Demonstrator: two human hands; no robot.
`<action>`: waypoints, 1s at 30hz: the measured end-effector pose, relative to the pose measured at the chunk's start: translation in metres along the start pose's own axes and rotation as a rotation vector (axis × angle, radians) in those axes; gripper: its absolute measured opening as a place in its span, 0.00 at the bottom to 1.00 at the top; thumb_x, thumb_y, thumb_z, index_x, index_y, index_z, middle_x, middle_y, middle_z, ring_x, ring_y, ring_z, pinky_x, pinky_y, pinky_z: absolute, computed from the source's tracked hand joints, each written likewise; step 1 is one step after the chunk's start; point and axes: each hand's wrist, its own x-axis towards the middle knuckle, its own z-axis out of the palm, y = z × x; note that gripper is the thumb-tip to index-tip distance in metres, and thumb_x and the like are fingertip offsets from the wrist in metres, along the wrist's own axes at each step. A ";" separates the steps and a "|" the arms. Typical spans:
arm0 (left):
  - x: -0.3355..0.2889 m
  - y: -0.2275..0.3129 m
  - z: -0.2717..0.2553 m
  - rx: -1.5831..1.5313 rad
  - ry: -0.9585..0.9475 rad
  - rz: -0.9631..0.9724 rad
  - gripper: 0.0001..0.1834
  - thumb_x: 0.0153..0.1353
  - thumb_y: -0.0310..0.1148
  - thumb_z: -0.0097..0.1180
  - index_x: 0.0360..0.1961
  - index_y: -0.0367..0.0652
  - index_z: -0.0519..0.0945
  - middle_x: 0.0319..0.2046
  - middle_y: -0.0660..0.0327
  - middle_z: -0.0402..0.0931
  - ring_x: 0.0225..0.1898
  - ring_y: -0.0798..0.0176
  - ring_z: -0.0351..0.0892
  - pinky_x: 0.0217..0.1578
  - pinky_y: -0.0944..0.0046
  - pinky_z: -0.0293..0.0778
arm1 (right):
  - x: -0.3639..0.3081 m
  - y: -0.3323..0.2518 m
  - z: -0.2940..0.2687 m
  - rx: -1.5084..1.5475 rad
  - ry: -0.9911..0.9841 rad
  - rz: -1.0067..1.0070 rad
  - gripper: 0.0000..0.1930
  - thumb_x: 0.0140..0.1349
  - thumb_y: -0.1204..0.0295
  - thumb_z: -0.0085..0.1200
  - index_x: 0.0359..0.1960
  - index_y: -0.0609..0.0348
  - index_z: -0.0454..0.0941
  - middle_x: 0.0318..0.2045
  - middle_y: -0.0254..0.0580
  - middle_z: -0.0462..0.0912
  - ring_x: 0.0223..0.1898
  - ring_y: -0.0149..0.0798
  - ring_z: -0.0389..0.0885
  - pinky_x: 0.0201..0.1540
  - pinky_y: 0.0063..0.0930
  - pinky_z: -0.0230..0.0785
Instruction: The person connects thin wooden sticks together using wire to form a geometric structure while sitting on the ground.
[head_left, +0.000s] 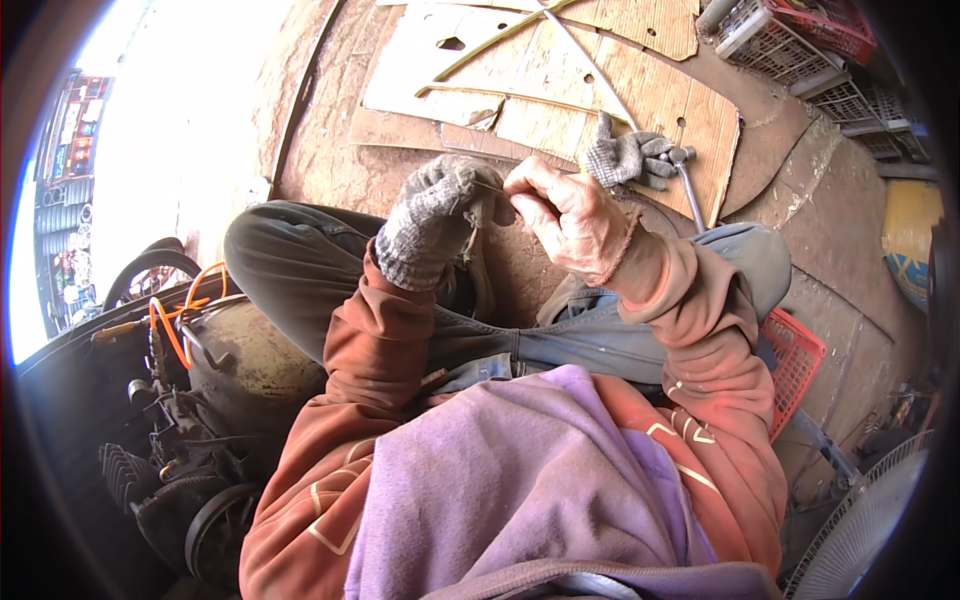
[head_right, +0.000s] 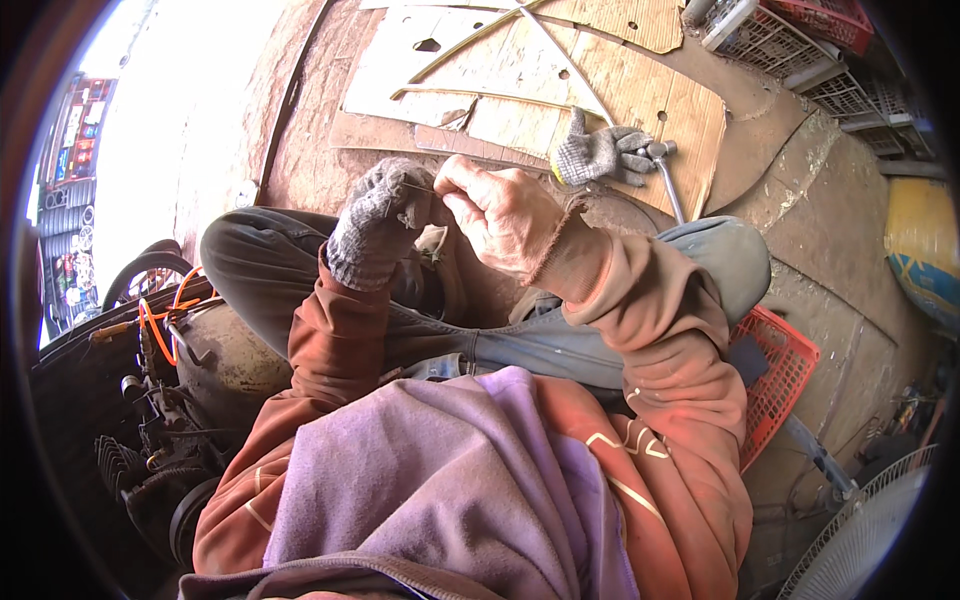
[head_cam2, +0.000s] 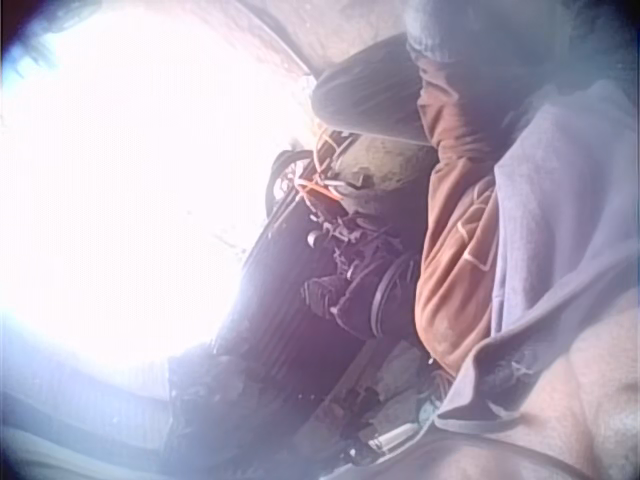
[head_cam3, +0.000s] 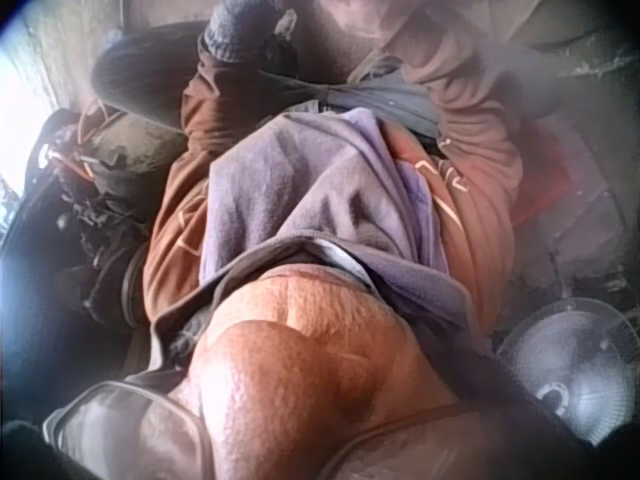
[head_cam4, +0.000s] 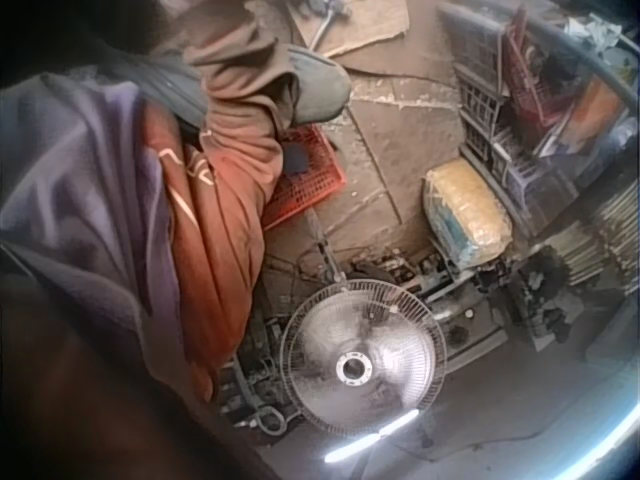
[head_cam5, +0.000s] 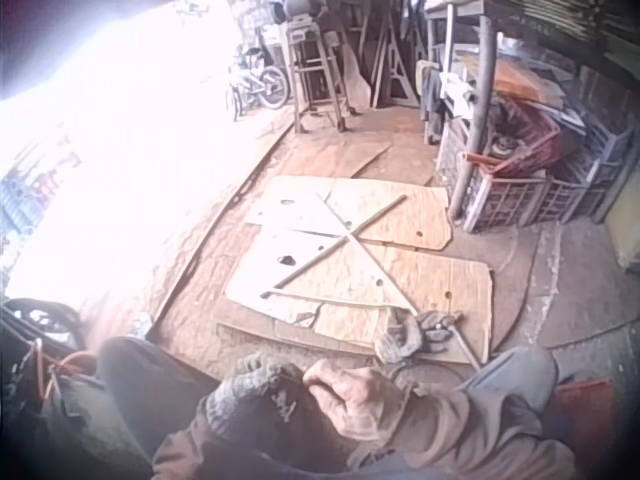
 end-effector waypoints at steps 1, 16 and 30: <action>0.000 -0.001 0.000 -0.069 -0.002 -0.011 0.18 0.63 0.40 0.57 0.35 0.29 0.79 0.27 0.49 0.80 0.31 0.55 0.80 0.37 0.58 0.75 | 0.000 0.000 0.001 0.039 -0.008 0.025 0.05 0.66 0.82 0.50 0.40 0.60 0.75 0.22 0.39 0.79 0.23 0.30 0.78 0.27 0.24 0.70; -0.001 0.003 0.022 0.117 0.227 -0.247 0.09 0.59 0.30 0.63 0.32 0.35 0.79 0.27 0.58 0.80 0.27 0.66 0.77 0.32 0.66 0.72 | 0.002 -0.006 -0.002 0.029 -0.118 0.162 0.14 0.63 0.83 0.47 0.49 0.57 0.63 0.23 0.50 0.78 0.27 0.54 0.82 0.30 0.41 0.71; 0.001 -0.001 0.015 0.228 0.258 -0.314 0.10 0.59 0.30 0.65 0.32 0.33 0.81 0.23 0.56 0.82 0.24 0.67 0.80 0.27 0.69 0.74 | 0.023 -0.017 -0.027 0.608 0.406 0.203 0.06 0.75 0.70 0.39 0.43 0.58 0.65 0.28 0.50 0.83 0.16 0.27 0.76 0.15 0.16 0.64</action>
